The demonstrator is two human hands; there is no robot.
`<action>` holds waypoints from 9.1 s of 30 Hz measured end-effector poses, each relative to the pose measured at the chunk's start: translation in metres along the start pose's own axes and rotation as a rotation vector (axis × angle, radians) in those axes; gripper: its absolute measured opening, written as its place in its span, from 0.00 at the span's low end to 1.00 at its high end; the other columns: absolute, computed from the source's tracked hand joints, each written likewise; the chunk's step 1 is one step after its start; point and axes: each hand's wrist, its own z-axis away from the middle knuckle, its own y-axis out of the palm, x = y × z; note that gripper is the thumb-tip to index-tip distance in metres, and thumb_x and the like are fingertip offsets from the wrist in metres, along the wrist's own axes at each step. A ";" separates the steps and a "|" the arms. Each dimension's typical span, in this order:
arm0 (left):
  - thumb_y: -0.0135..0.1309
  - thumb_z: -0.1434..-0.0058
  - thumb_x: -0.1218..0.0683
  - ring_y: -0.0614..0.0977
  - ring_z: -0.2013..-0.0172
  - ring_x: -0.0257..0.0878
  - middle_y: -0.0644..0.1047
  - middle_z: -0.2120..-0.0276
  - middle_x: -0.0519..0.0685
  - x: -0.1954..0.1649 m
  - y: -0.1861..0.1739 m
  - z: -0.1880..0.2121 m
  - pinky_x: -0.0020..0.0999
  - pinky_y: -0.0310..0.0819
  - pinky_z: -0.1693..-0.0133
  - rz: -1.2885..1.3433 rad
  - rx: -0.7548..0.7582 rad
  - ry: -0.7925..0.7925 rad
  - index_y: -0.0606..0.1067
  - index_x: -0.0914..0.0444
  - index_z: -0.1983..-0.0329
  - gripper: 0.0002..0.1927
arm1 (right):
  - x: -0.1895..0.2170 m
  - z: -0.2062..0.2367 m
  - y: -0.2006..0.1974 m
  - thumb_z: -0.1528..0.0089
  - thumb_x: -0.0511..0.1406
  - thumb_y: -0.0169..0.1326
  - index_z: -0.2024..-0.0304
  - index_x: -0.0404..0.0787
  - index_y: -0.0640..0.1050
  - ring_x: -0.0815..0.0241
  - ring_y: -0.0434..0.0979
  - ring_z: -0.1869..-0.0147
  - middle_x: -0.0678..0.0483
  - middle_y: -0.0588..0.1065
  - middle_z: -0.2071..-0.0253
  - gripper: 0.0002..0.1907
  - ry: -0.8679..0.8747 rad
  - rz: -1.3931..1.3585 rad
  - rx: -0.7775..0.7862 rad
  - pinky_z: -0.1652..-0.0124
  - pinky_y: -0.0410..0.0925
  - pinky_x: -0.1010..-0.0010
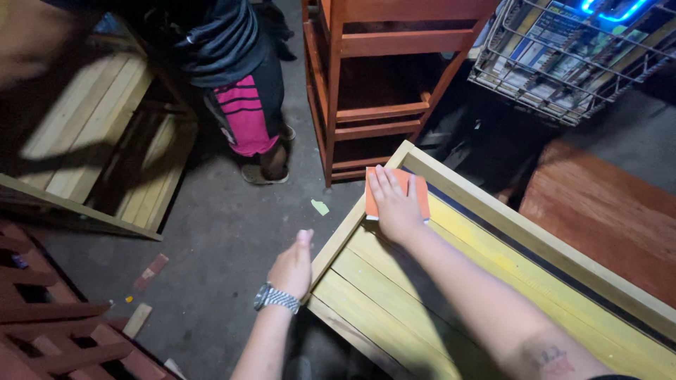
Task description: The person sands the slatted top and edges of a wooden frame using a sheet of sandpaper, holding the frame steady with the other hand and repositioning the sandpaper as they work across the surface.
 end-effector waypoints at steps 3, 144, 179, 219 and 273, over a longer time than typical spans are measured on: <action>0.17 0.33 0.31 0.82 0.45 0.45 0.82 0.47 0.53 0.015 -0.002 -0.008 0.39 0.69 0.40 0.255 -0.036 -0.036 0.73 0.56 0.34 0.43 | 0.056 0.039 0.004 0.45 0.33 0.52 0.25 0.38 0.54 0.48 0.46 0.18 0.44 0.52 0.22 0.45 0.040 -0.100 -0.026 0.29 0.43 0.41; 0.12 0.41 0.21 0.76 0.37 0.45 0.75 0.35 0.53 0.108 -0.046 -0.013 0.37 0.63 0.43 0.447 0.706 -0.104 0.53 0.52 0.22 0.52 | 0.196 0.104 -0.024 0.43 0.34 0.50 0.24 0.37 0.48 0.47 0.42 0.19 0.43 0.45 0.21 0.46 0.115 0.049 0.180 0.30 0.41 0.41; 0.15 0.33 0.27 0.78 0.45 0.37 0.80 0.42 0.49 0.050 0.027 -0.083 0.30 0.66 0.48 0.541 0.259 -0.037 0.67 0.60 0.29 0.47 | 0.138 0.095 -0.020 0.41 0.35 0.51 0.24 0.35 0.47 0.46 0.37 0.18 0.41 0.41 0.21 0.45 -0.004 -0.099 0.256 0.30 0.37 0.36; 0.65 0.45 0.37 0.59 0.27 0.54 0.58 0.29 0.67 0.003 0.030 -0.152 0.41 0.53 0.31 -0.148 0.799 0.576 0.47 0.72 0.24 0.59 | 0.067 0.001 0.006 0.45 0.36 0.51 0.25 0.32 0.47 0.46 0.45 0.20 0.41 0.46 0.22 0.48 0.436 -0.032 0.153 0.32 0.43 0.34; 0.54 0.47 0.56 0.62 0.31 0.56 0.51 0.25 0.61 -0.129 0.127 -0.187 0.59 0.57 0.36 -0.612 0.231 0.847 0.52 0.64 0.25 0.46 | -0.052 0.009 0.056 0.43 0.40 0.55 0.27 0.37 0.54 0.44 0.45 0.19 0.41 0.48 0.22 0.45 0.611 -0.185 0.050 0.33 0.48 0.34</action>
